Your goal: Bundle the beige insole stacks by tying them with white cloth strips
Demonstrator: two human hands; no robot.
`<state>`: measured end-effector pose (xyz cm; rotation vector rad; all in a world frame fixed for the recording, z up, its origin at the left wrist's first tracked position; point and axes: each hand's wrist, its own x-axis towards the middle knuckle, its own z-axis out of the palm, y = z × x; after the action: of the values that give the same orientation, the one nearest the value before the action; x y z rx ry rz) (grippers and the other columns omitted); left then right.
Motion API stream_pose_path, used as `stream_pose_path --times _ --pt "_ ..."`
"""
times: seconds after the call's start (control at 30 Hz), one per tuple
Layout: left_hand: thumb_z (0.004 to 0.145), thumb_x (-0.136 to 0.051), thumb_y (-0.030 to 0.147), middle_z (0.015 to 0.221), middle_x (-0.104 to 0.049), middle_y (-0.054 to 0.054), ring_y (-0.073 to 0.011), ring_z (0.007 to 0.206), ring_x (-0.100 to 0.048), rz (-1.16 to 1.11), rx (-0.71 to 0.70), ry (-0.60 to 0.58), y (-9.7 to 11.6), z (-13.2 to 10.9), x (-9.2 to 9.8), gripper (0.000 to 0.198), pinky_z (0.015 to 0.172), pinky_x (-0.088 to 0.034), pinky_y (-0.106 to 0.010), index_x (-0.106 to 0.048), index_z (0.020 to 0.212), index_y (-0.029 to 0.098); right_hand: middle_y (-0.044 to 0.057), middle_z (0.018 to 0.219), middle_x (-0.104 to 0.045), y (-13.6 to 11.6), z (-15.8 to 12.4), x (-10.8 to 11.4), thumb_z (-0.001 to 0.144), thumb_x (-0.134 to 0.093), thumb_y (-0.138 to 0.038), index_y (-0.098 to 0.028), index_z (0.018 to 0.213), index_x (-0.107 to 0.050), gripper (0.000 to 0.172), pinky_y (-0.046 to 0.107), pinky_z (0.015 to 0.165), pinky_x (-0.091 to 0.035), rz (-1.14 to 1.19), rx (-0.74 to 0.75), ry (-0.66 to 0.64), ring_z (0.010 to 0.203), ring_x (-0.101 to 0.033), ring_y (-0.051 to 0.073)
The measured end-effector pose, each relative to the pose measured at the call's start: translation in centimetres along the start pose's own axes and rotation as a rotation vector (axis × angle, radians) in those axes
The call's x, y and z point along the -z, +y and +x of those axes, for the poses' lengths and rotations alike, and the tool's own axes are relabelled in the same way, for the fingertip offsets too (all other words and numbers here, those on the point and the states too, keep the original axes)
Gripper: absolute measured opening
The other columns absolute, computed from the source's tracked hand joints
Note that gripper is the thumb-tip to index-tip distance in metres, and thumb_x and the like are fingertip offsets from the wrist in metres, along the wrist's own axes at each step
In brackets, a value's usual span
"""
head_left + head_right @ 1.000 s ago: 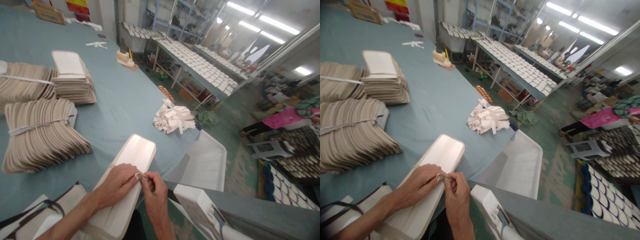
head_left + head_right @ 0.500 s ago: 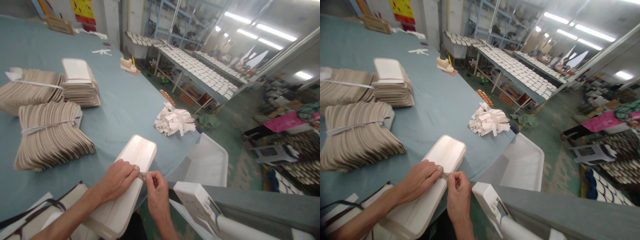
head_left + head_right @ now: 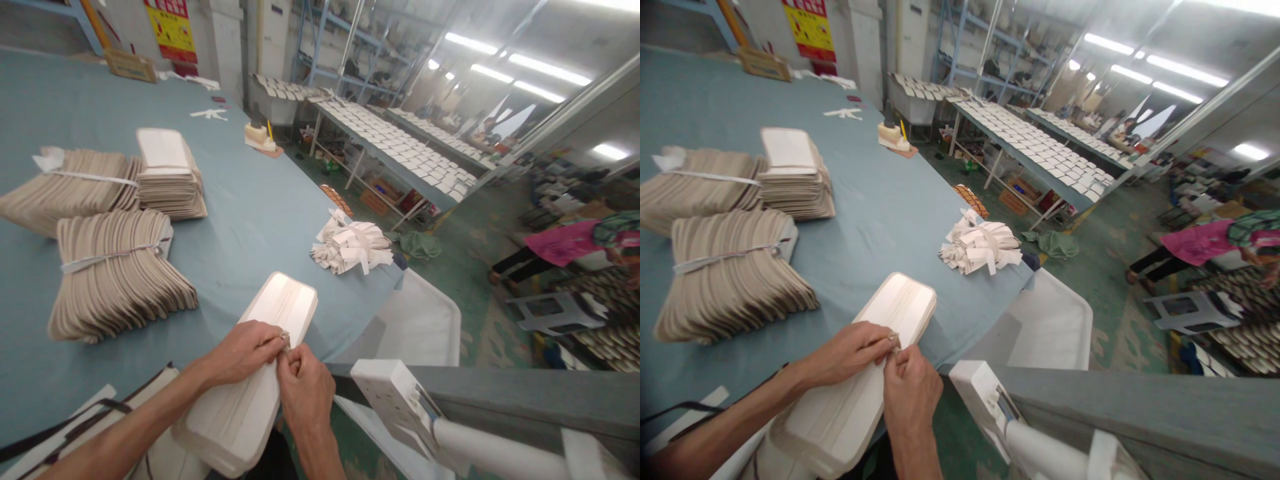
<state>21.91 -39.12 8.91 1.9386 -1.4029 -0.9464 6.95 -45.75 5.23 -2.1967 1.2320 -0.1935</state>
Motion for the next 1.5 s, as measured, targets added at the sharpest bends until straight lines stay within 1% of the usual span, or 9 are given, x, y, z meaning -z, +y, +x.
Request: stream_pose_path --times 0.17,0.33,0.43,0.63,0.83,1.13,1.27,1.37,1.5 --pt "0.1 -0.044 0.035 0.078 -0.068 0.001 -0.019 0.079 -0.061 0.056 -0.049 0.11 0.3 -1.2 -0.4 0.033 0.073 -0.031 -0.031 -0.062 0.077 0.02 0.0 0.067 -0.066 0.9 0.0 -0.7 0.093 -0.063 -0.042 -0.026 0.079 -0.06 0.021 0.033 0.057 -0.028 -0.048 0.067 0.112 0.064 -0.067 0.025" --pt "0.102 -0.052 0.032 0.087 -0.077 0.004 -0.0168 0.086 -0.069 -0.039 -0.103 0.178 0.2 -2.4 -0.6 0.025 0.083 -0.036 -0.029 -0.074 0.092 0.026 0.007 0.103 -0.071 2.1 0.3 -2.1 0.105 -0.037 -0.053 -0.024 0.115 -0.059 0.037 0.033 0.064 -0.045 0.033 0.332 0.315 0.088 -0.071 0.025" --pt "0.101 -0.056 0.032 0.083 -0.076 0.004 -0.014 0.08 -0.07 -0.131 -0.115 0.196 -0.1 -2.4 -0.6 0.024 0.079 -0.04 -0.025 -0.075 0.089 0.024 0.006 0.099 -0.068 2.3 0.4 -2.4 0.109 -0.029 -0.054 -0.025 0.109 -0.06 0.043 0.032 0.07 -0.048 0.046 0.439 0.293 0.09 -0.07 0.023" --pt "0.1 -0.057 0.034 0.083 -0.077 0.003 -0.0144 0.081 -0.071 -0.203 -0.109 0.2 -0.7 -1.9 -0.6 0.026 0.075 -0.041 -0.023 -0.078 0.09 0.023 0.002 0.085 -0.063 2.5 0.8 -2.2 0.109 -0.033 -0.045 -0.025 0.095 -0.058 0.035 0.032 0.059 -0.041 -0.014 0.485 0.277 0.073 -0.067 0.02" --pt "0.103 -0.053 0.044 0.093 -0.078 0.003 -0.0158 0.089 -0.069 -0.199 -0.095 0.173 -0.8 -1.5 -0.8 0.033 0.081 -0.042 -0.025 -0.078 0.095 0.025 0.0 0.078 -0.065 1.9 1.6 -0.4 0.092 -0.054 -0.021 -0.024 0.088 -0.055 0.005 0.031 0.062 -0.039 0.096 0.376 0.17 0.071 -0.066 0.021" --pt "0.105 -0.047 0.04 0.101 -0.078 0.002 -0.0171 0.092 -0.068 -0.182 -0.151 0.146 -1.7 -0.9 -0.9 0.032 0.086 -0.04 -0.028 -0.075 0.102 0.025 0.005 0.097 -0.067 2.5 0.8 0.8 0.087 -0.056 -0.022 -0.02 0.119 -0.062 0.033 0.031 0.078 -0.049 0.393 0.277 0.043 0.087 -0.063 0.02" --pt "0.106 -0.046 0.042 0.099 -0.077 0.002 -0.0173 0.089 -0.067 -0.125 -0.172 0.16 -2.2 -0.9 -1.3 0.033 0.083 -0.038 -0.029 -0.074 0.104 0.026 0.002 0.09 -0.063 3.0 0.4 0.8 0.09 -0.052 -0.029 -0.017 0.128 -0.058 0.04 0.03 0.072 -0.049 0.557 0.142 -0.059 0.075 -0.058 0.018" --pt "0.107 -0.044 0.045 0.1 -0.077 0.002 -0.0181 0.089 -0.065 -0.053 -0.203 0.173 -2.8 -0.9 -1.6 0.034 0.082 -0.037 -0.031 -0.074 0.106 0.027 0.003 0.09 -0.064 3.2 0.7 0.8 0.098 -0.044 -0.039 -0.017 0.121 -0.061 0.036 0.029 0.071 -0.048 0.68 0.042 -0.115 0.078 -0.06 0.018" --pt "0.109 -0.041 0.047 0.099 -0.076 0.003 -0.0185 0.088 -0.064 0.022 -0.28 0.21 -3.2 -0.9 -1.8 0.037 0.081 -0.036 -0.031 -0.072 0.107 0.027 0.002 0.084 -0.063 3.3 1.4 0.9 0.103 -0.038 -0.049 -0.02 0.097 -0.062 0.039 0.03 0.072 -0.042 0.644 0.058 -0.086 0.079 -0.057 0.018"
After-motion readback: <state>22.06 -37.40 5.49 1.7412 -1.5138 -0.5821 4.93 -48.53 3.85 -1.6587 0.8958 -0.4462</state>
